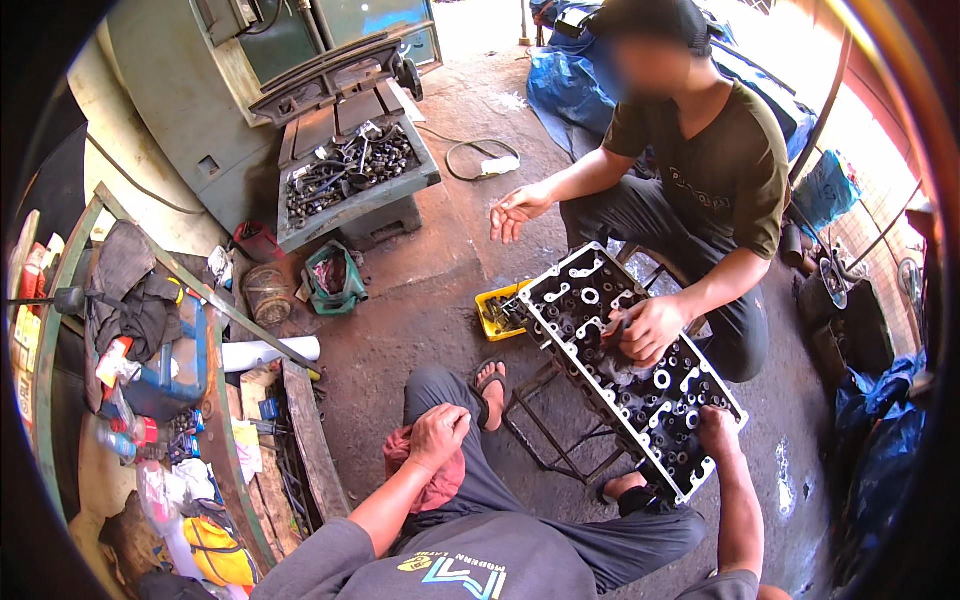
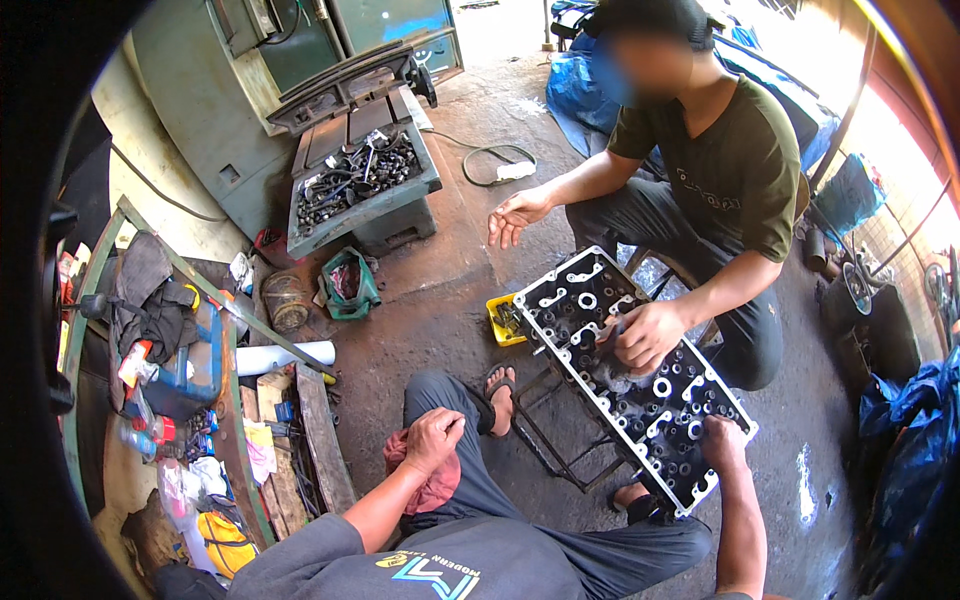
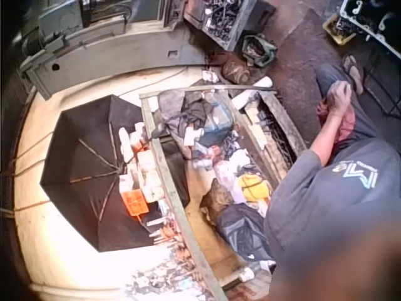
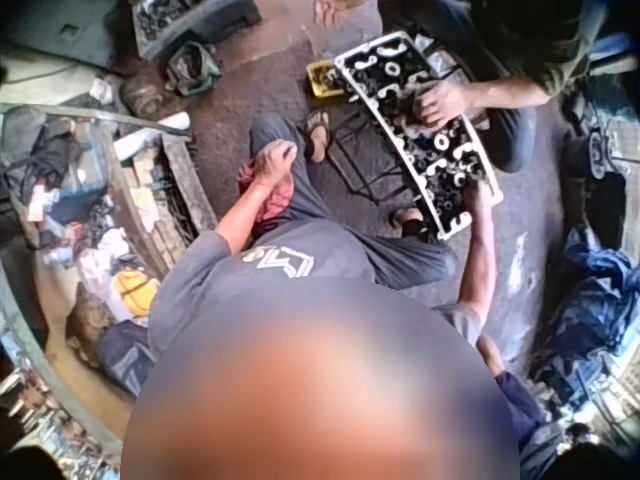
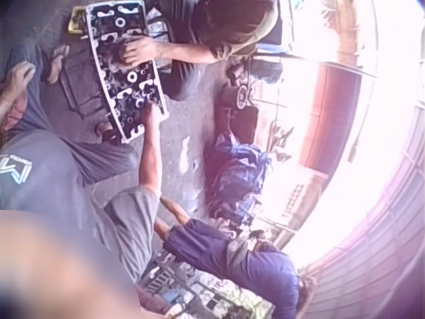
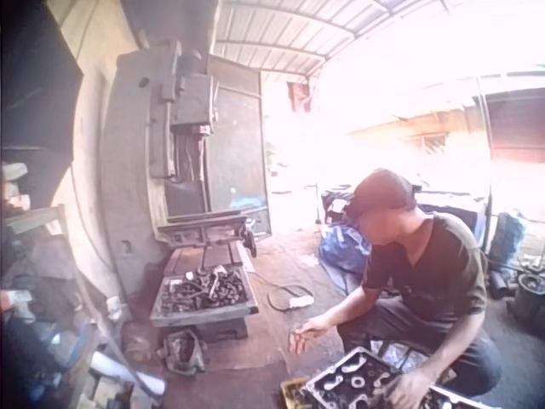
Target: The person sits on the floor and cleans the surface of a cylinder head with a red cloth. They then place small metal components into the head's ports and wipe the interior surfaces with a white cloth. A coworker assists by holding the head and handing over parts.
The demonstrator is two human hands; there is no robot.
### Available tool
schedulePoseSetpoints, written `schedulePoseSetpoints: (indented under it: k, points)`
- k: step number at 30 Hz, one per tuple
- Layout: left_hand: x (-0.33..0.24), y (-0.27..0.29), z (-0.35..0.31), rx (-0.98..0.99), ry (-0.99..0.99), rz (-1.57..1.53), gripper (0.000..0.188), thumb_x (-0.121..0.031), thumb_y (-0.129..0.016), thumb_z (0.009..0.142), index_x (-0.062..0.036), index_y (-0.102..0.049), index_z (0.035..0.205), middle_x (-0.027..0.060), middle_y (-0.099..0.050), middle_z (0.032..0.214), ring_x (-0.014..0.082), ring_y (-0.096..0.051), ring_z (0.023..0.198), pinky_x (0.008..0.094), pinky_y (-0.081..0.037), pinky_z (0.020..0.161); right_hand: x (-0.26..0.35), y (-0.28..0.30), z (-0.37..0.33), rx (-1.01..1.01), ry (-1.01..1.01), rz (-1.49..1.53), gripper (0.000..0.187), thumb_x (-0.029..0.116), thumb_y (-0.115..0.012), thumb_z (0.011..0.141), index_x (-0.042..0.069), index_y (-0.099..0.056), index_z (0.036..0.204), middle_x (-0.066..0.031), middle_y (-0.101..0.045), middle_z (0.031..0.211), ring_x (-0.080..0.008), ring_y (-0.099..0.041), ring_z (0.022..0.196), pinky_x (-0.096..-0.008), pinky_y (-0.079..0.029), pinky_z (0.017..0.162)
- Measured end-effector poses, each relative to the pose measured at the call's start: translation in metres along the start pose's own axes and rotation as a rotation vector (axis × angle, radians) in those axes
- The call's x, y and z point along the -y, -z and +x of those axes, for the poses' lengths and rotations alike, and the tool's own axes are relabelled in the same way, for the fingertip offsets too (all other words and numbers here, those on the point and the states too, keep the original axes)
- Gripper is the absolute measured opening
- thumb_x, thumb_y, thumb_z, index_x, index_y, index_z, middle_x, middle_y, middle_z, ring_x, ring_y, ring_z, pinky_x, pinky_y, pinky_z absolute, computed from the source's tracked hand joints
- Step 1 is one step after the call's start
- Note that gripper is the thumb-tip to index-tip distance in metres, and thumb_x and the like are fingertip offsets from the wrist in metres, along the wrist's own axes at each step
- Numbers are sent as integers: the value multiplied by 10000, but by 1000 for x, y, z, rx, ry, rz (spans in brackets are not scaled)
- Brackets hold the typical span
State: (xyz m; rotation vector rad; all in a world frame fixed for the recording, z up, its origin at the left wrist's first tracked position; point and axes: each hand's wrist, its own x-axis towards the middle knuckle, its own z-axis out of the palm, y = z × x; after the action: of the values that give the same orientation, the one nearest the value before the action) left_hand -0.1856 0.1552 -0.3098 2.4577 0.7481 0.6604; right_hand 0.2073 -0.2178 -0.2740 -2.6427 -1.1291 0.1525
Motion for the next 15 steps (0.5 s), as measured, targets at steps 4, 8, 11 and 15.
schedulePoseSetpoints:
  k: [4, 8, 11, 15]
  points:
    - [0, 1, 1, 13, 9, 3, 102, -164, -667, 868, -63, -666, 854, 90, -669, 830, 295, -665, 810, 408, -536, 739, -1, -2, -2, -3, 37, -19, 39, 34, -621, 748, 12, -651, 735, -181, -660, 752, -379, -672, 758, -461, -530, 711]
    - [-2, 2, 0, 11, 5, 12, 102, -167, -670, 866, -65, -671, 861, 88, -673, 837, 294, -667, 816, 406, -537, 744, 1, -1, 1, 25, 24, -50, 44, 38, -617, 750, 8, -650, 750, -179, -663, 775, -375, -673, 771, -459, -538, 731]
    - [-3, 2, 0, 14, 4, 16, 101, -166, -671, 865, -65, -670, 861, 90, -672, 833, 295, -667, 814, 406, -536, 742, 3, 0, 0, 30, 16, -71, 56, 38, -611, 758, 11, -659, 765, -180, -669, 787, -378, -674, 790, -463, -540, 749]
    - [-2, 1, 1, 22, 9, 21, 98, -161, -672, 865, -64, -665, 856, 93, -668, 823, 297, -666, 807, 404, -535, 736, 3, 1, -3, 12, 18, -45, 72, 13, -593, 743, 15, -661, 766, -185, -675, 816, -382, -677, 812, -468, -538, 747]
